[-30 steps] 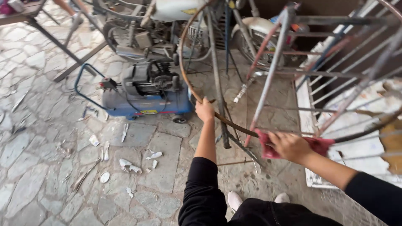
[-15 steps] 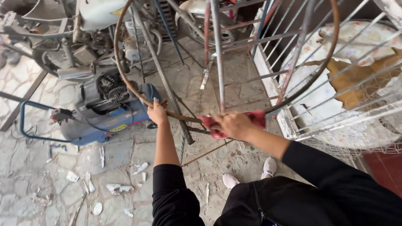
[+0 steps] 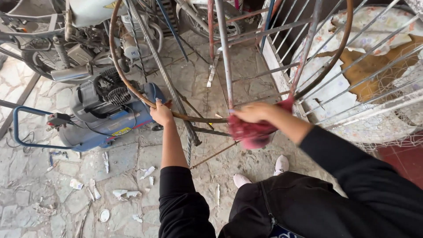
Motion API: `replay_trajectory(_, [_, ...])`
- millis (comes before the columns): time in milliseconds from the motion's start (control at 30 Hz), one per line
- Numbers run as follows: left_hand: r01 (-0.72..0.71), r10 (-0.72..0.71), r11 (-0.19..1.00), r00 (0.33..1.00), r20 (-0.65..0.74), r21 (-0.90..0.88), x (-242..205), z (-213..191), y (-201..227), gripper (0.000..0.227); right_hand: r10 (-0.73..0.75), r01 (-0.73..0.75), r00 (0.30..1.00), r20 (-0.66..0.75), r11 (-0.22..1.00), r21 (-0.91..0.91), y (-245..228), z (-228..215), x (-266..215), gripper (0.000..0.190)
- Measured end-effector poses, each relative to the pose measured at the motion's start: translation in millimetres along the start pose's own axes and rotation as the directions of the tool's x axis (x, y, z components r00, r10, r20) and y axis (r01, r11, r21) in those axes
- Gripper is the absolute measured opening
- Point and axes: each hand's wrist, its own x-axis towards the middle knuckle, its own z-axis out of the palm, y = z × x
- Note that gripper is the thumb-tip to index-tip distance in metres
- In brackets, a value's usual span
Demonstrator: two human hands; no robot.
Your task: Sanding a circular metal ring with sandpaper and wiping it clean with a cloth in a workshop environment.
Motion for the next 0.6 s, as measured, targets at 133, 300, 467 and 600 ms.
replay_trajectory(133, [-0.002,0.008,0.987,0.999,0.038,-0.159,-3.4,1.5,3.4,0.019,-0.078,0.132,0.98,-0.183,0.942,0.307,-49.1,45.2,115.7,0.076])
replay_trajectory(300, [0.043,-0.017,0.979,0.991,0.134,-0.199,6.0,2.2,-0.4,0.022,-0.042,0.128,0.849,-0.527,0.983,0.129,-31.7,74.7,87.2,0.064])
replay_trajectory(467, [0.075,-0.056,0.991,0.983,0.173,-0.109,8.1,2.8,-2.8,0.023,-0.132,-0.018,0.507,-0.852,0.986,-0.164,79.2,76.4,14.1,0.049])
replay_trajectory(600, [0.058,-0.038,0.992,0.984,0.172,-0.114,10.2,10.2,2.2,0.025,-0.186,-0.398,0.232,-0.955,0.878,-0.268,253.6,62.3,16.6,0.036])
